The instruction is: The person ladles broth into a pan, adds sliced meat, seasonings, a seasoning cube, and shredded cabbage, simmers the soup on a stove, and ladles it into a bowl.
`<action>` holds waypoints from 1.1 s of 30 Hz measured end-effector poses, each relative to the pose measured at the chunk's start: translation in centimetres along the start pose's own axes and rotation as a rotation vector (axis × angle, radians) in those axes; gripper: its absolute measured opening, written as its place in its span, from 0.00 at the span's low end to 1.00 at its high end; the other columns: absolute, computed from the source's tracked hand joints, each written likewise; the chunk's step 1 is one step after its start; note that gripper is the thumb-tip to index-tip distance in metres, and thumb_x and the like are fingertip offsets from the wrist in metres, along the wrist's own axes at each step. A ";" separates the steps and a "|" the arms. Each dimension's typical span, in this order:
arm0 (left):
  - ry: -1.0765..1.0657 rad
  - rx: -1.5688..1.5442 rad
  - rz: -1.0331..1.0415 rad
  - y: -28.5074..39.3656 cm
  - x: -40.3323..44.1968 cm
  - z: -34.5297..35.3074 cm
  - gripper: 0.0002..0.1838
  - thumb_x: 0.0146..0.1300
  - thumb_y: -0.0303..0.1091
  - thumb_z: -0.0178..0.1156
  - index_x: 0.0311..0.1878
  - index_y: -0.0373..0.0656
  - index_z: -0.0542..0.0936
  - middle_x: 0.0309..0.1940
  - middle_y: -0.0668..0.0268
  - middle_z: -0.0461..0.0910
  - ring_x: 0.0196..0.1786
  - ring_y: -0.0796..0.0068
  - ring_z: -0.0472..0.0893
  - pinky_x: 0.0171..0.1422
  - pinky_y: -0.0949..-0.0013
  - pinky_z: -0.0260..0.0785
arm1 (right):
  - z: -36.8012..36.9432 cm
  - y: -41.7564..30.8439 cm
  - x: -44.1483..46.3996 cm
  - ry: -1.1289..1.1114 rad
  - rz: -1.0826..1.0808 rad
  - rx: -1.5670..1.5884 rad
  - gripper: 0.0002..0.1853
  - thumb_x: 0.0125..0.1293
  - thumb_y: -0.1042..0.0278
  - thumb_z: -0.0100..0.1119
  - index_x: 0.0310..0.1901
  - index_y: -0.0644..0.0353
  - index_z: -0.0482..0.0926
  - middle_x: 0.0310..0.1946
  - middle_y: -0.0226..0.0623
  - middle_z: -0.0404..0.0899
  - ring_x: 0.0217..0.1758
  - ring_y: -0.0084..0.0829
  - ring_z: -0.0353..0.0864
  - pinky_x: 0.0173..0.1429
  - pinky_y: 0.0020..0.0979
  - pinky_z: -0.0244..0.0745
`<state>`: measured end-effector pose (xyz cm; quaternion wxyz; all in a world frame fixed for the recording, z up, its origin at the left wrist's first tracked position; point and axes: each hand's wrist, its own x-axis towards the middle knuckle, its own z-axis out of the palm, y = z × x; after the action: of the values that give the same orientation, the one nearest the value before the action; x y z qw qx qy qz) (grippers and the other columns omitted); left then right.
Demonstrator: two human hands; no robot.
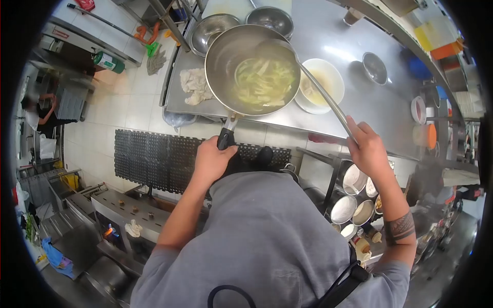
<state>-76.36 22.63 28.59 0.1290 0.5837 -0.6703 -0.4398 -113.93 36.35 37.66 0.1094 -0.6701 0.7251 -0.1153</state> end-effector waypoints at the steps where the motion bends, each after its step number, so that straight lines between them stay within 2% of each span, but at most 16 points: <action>1: 0.006 -0.009 -0.009 -0.1 0.1 0.0 0.15 0.61 0.36 0.73 0.32 0.33 0.81 0.21 0.63 0.77 0.25 0.74 0.75 0.34 0.64 0.69 | -0.1 0.0 0.1 -0.027 0.013 0.017 0.29 0.63 0.78 0.64 0.68 0.64 0.77 0.37 0.47 0.78 0.32 0.50 0.80 0.38 0.43 0.77; 2: -0.019 -0.036 -0.021 -0.2 0.2 0.1 0.14 0.61 0.36 0.73 0.34 0.33 0.82 0.21 0.63 0.78 0.26 0.74 0.76 0.35 0.64 0.69 | -0.2 -0.3 0.1 -0.036 0.003 0.014 0.29 0.63 0.78 0.64 0.68 0.64 0.77 0.37 0.47 0.78 0.32 0.50 0.80 0.38 0.43 0.77; 4: -0.035 -0.068 -0.035 -0.1 0.4 0.1 0.14 0.62 0.36 0.72 0.36 0.33 0.83 0.22 0.63 0.79 0.26 0.74 0.76 0.35 0.64 0.70 | -1.1 -1.1 -0.3 -0.125 0.107 0.104 0.28 0.63 0.78 0.64 0.68 0.64 0.79 0.33 0.43 0.80 0.30 0.41 0.80 0.37 0.40 0.77; 5: -0.044 -0.071 -0.048 0.1 0.5 0.1 0.13 0.62 0.35 0.72 0.37 0.33 0.83 0.22 0.64 0.80 0.26 0.75 0.77 0.35 0.65 0.70 | -1.4 -1.7 -0.5 -0.127 0.100 0.102 0.28 0.63 0.78 0.64 0.68 0.64 0.79 0.33 0.43 0.80 0.30 0.41 0.80 0.37 0.40 0.77; 7: -0.052 -0.073 -0.058 0.4 0.8 0.1 0.13 0.62 0.35 0.72 0.38 0.33 0.83 0.22 0.65 0.80 0.26 0.75 0.78 0.35 0.65 0.70 | -1.6 -3.4 -0.7 -0.228 0.566 0.577 0.24 0.63 0.81 0.64 0.63 0.68 0.83 0.24 0.33 0.78 0.22 0.23 0.76 0.26 0.30 0.72; 8: -0.046 -0.086 -0.054 0.4 0.9 0.2 0.14 0.62 0.36 0.72 0.37 0.33 0.81 0.23 0.59 0.81 0.29 0.64 0.80 0.38 0.61 0.72 | -2.1 -4.4 -0.5 -0.230 0.565 0.577 0.24 0.63 0.81 0.64 0.63 0.68 0.83 0.24 0.33 0.78 0.22 0.23 0.76 0.26 0.30 0.72; 9: -0.038 -0.098 -0.050 0.5 1.0 0.2 0.16 0.61 0.37 0.71 0.37 0.32 0.80 0.25 0.52 0.81 0.31 0.53 0.82 0.42 0.57 0.74 | -2.7 -5.4 -0.1 -0.282 0.662 0.763 0.24 0.64 0.81 0.64 0.63 0.70 0.82 0.23 0.31 0.78 0.20 0.20 0.74 0.24 0.27 0.70; 10: -0.036 -0.096 -0.054 0.4 1.1 0.1 0.16 0.61 0.37 0.71 0.37 0.32 0.80 0.25 0.52 0.81 0.31 0.53 0.82 0.42 0.57 0.74 | -3.2 -6.1 0.1 -0.337 0.759 0.952 0.23 0.65 0.81 0.64 0.63 0.71 0.82 0.23 0.29 0.78 0.18 0.17 0.71 0.21 0.25 0.69; 11: -0.056 -0.114 -0.073 0.3 1.3 0.1 0.16 0.61 0.37 0.71 0.37 0.32 0.80 0.24 0.53 0.81 0.30 0.53 0.81 0.42 0.57 0.74 | -3.6 -6.3 0.3 -0.383 0.785 1.027 0.24 0.63 0.82 0.64 0.63 0.74 0.81 0.24 0.33 0.79 0.17 0.19 0.73 0.18 0.24 0.68; 15: -0.089 -0.142 -0.126 0.5 1.6 0.0 0.16 0.62 0.38 0.71 0.36 0.32 0.79 0.24 0.53 0.80 0.29 0.54 0.81 0.41 0.57 0.74 | -4.0 -7.4 0.7 -0.373 0.899 1.229 0.26 0.61 0.81 0.64 0.63 0.72 0.82 0.22 0.31 0.77 0.20 0.20 0.74 0.17 0.25 0.66; 17: -0.096 -0.137 -0.128 0.6 1.6 -0.1 0.16 0.62 0.38 0.71 0.36 0.32 0.79 0.23 0.54 0.80 0.29 0.56 0.80 0.41 0.57 0.74 | -4.5 -7.7 0.9 -0.381 0.918 1.334 0.25 0.61 0.82 0.63 0.62 0.76 0.81 0.26 0.34 0.79 0.20 0.22 0.75 0.16 0.25 0.65; 19: -0.106 -0.134 -0.131 0.8 1.6 -0.2 0.16 0.62 0.38 0.71 0.36 0.32 0.79 0.23 0.54 0.80 0.28 0.57 0.80 0.41 0.58 0.74 | -5.2 -8.0 1.1 -0.378 0.918 1.359 0.25 0.61 0.83 0.63 0.61 0.77 0.81 0.28 0.35 0.80 0.20 0.22 0.75 0.16 0.25 0.65; 24: -0.140 -0.207 -0.151 2.0 1.5 -0.3 0.16 0.64 0.38 0.71 0.36 0.33 0.79 0.21 0.60 0.77 0.27 0.68 0.76 0.38 0.61 0.72 | -7.1 -8.3 1.1 -0.366 0.903 1.426 0.26 0.60 0.84 0.63 0.62 0.78 0.80 0.30 0.37 0.81 0.20 0.22 0.76 0.16 0.24 0.65; 28: -0.173 -0.217 -0.145 2.3 2.3 0.2 0.16 0.64 0.37 0.71 0.33 0.34 0.78 0.20 0.63 0.75 0.26 0.71 0.73 0.37 0.62 0.70 | -8.8 -8.4 0.7 -0.273 0.877 1.434 0.26 0.60 0.84 0.63 0.63 0.79 0.79 0.29 0.38 0.82 0.19 0.22 0.76 0.16 0.23 0.64; 30: -0.177 -0.225 -0.045 2.0 3.0 0.7 0.12 0.67 0.34 0.70 0.34 0.39 0.77 0.18 0.73 0.73 0.17 0.84 0.70 0.21 0.72 0.62 | -9.7 -8.2 0.3 -0.227 0.874 1.445 0.27 0.59 0.85 0.63 0.63 0.79 0.79 0.29 0.38 0.82 0.18 0.22 0.76 0.16 0.23 0.64; 33: -0.194 -0.253 -0.015 3.0 3.7 1.0 0.12 0.67 0.34 0.70 0.34 0.39 0.77 0.18 0.73 0.72 0.17 0.84 0.70 0.21 0.72 0.62 | -11.0 -7.5 -0.6 -0.147 0.865 1.424 0.27 0.59 0.86 0.61 0.63 0.80 0.78 0.29 0.40 0.82 0.17 0.22 0.76 0.15 0.22 0.65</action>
<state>-80.14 19.55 29.00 0.1329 0.5224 -0.6144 -0.5762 -110.24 36.61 50.46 0.5884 -0.1094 0.6631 -0.4496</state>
